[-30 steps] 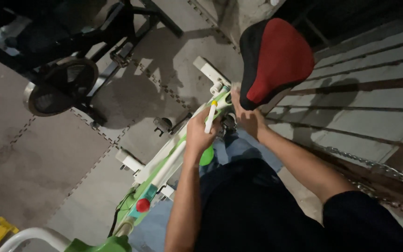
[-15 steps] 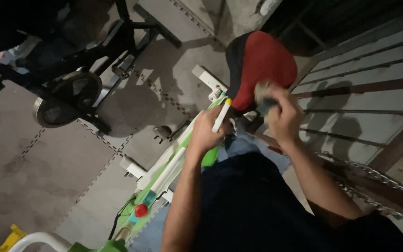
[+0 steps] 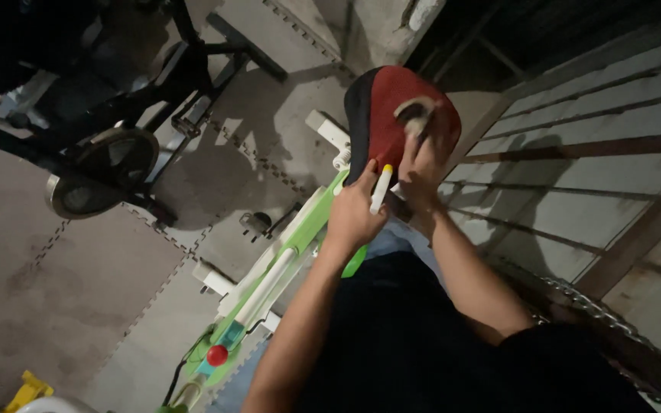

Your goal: The person cleans a green and white stationary bicycle by spraying a cleaning solution from a bottle and wiping the frame, seat, and handlebars with a cloth. The person moves around the bike to clean different sections, including the base and the seat post.

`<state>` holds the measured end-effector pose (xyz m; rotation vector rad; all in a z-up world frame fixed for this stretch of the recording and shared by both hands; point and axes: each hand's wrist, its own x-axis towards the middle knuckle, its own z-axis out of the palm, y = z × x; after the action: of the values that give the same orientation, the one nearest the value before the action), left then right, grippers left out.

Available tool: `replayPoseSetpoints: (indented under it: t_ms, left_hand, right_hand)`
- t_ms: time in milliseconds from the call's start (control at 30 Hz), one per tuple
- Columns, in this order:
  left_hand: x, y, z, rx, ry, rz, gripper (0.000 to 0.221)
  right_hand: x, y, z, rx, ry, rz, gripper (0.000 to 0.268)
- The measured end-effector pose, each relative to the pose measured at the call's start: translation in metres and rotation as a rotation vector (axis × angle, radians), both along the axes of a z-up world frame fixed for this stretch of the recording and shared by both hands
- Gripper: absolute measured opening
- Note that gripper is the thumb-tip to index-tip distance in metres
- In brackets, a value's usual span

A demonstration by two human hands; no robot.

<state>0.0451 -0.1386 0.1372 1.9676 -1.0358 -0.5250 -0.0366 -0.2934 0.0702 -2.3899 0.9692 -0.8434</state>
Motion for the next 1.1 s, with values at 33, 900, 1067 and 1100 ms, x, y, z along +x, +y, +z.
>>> replayPoseSetpoints:
  t_ms: [33, 900, 1067, 1100]
  left_hand:
    - [-0.002, -0.001, 0.002, 0.005, 0.004, 0.005, 0.064]
    - [0.007, -0.110, 0.008, 0.156, 0.135, 0.330, 0.044]
    - [0.014, -0.110, 0.019, 0.283, 0.272, 0.402, 0.055]
    - [0.015, -0.110, 0.015, 0.237, 0.274, 0.411, 0.054]
  right_hand:
    - [0.002, -0.014, -0.011, 0.005, 0.004, 0.005, 0.060]
    - [0.158, -0.165, -0.018, 0.616, 0.674, 0.579, 0.061]
    - [0.111, -0.160, 0.009, 0.491, 0.492, 0.728, 0.059]
    - [0.093, -0.159, 0.030, 0.533, 0.434, 0.653, 0.054]
